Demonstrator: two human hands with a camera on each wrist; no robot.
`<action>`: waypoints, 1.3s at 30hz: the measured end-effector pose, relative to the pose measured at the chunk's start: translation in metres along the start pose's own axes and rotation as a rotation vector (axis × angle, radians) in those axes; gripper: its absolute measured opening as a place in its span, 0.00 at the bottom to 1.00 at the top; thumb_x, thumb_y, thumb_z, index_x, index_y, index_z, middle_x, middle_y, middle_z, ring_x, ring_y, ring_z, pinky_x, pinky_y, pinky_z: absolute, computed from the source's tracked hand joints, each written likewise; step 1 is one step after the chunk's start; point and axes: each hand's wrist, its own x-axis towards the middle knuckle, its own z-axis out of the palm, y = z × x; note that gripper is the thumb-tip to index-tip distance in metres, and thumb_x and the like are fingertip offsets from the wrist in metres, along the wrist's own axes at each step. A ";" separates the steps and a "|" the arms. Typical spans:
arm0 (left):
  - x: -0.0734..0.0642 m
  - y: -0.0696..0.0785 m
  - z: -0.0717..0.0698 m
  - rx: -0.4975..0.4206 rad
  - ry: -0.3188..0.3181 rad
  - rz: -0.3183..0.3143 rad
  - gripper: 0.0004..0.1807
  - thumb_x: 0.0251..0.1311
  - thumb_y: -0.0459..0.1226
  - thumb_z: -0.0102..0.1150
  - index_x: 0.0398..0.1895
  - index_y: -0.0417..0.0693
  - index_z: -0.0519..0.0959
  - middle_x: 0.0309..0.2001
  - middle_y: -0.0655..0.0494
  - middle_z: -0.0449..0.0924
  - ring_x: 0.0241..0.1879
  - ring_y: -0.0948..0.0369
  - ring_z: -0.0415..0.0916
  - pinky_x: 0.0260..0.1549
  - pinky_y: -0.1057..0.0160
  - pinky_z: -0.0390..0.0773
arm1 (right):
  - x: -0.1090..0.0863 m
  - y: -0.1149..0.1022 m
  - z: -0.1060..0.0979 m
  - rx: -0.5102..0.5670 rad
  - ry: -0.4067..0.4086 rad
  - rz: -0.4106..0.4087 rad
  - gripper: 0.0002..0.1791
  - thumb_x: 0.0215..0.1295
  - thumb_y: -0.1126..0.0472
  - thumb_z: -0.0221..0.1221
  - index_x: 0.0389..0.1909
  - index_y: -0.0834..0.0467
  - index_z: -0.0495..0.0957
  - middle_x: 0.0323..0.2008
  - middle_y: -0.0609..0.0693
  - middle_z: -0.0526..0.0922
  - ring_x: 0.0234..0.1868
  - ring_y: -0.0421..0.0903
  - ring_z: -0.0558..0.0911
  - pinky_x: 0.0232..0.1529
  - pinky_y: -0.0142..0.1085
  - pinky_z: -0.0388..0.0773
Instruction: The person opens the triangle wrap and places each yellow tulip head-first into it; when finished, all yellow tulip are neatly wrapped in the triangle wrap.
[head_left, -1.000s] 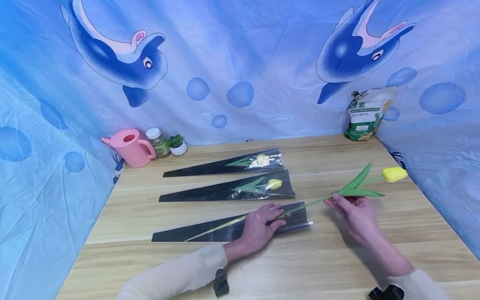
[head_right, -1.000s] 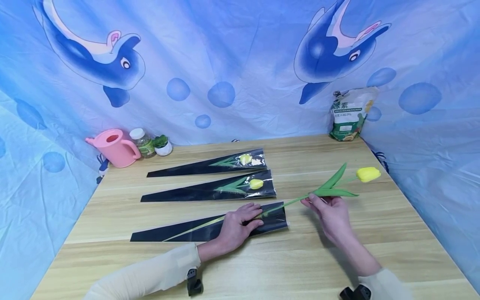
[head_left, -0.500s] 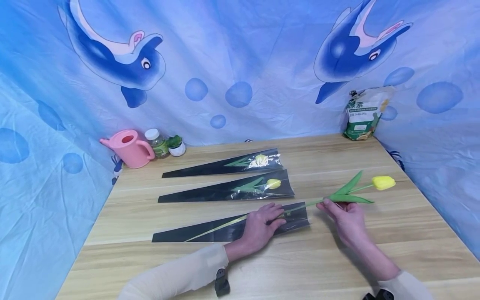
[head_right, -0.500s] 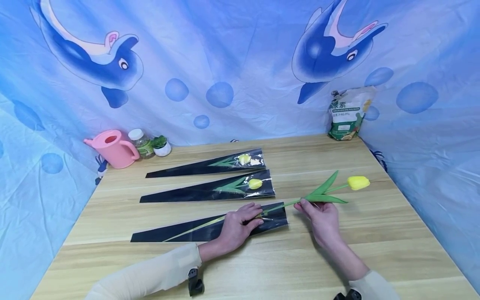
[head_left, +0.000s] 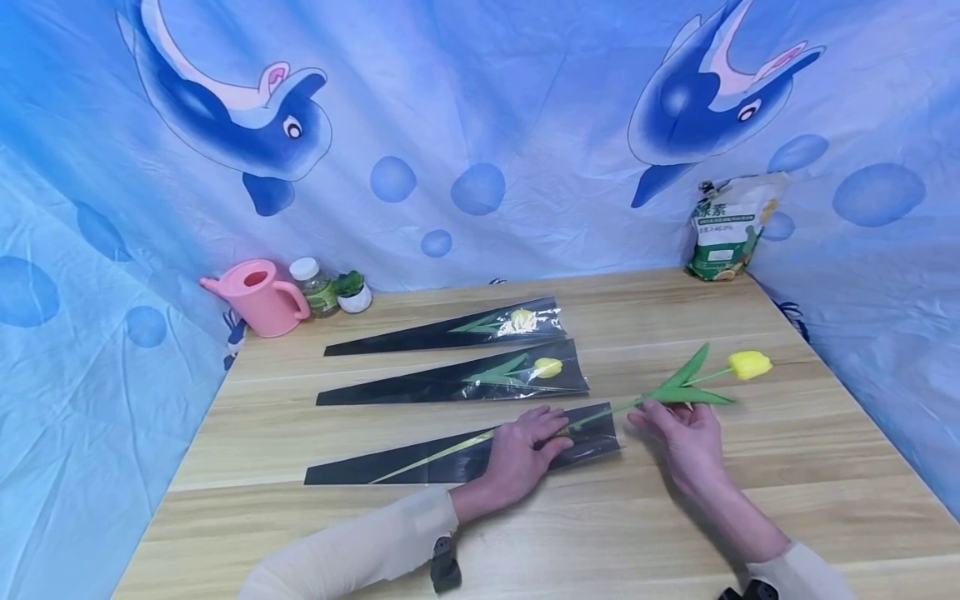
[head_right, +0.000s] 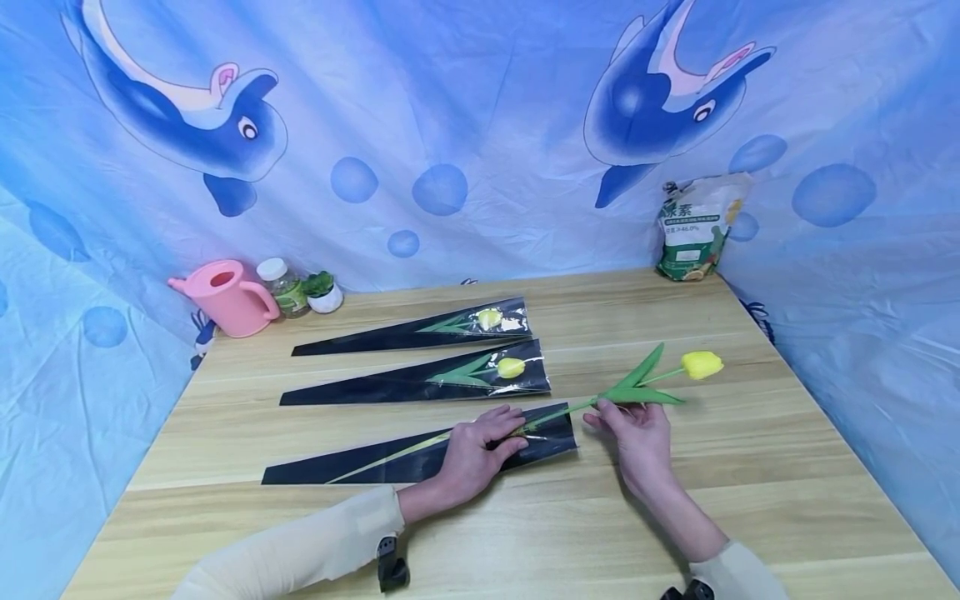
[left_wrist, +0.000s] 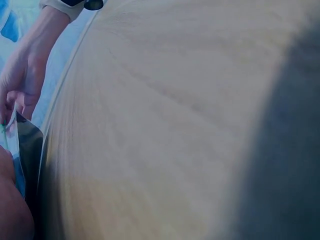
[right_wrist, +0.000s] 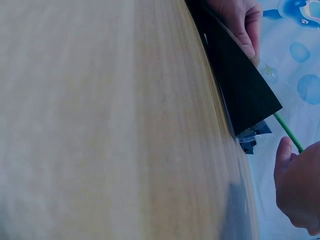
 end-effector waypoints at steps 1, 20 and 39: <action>0.000 0.000 0.000 0.004 0.001 0.003 0.19 0.53 0.38 0.75 0.48 0.41 0.86 0.50 0.49 0.85 0.54 0.52 0.81 0.54 0.55 0.78 | 0.000 0.000 -0.001 0.005 -0.001 -0.002 0.17 0.68 0.73 0.60 0.53 0.63 0.66 0.39 0.50 0.80 0.39 0.44 0.86 0.46 0.40 0.83; -0.002 -0.001 0.002 0.006 0.007 0.003 0.19 0.52 0.39 0.76 0.48 0.42 0.87 0.50 0.50 0.85 0.54 0.52 0.81 0.54 0.56 0.78 | 0.004 -0.004 -0.005 0.073 0.043 -0.064 0.26 0.69 0.74 0.58 0.60 0.55 0.58 0.41 0.52 0.85 0.35 0.46 0.88 0.32 0.38 0.86; 0.001 -0.002 0.002 -0.001 0.013 0.020 0.19 0.52 0.38 0.76 0.48 0.41 0.86 0.50 0.47 0.84 0.54 0.51 0.81 0.55 0.56 0.76 | -0.001 -0.007 0.001 -0.103 0.241 -0.016 0.14 0.70 0.72 0.58 0.52 0.59 0.69 0.36 0.45 0.80 0.33 0.39 0.81 0.33 0.28 0.81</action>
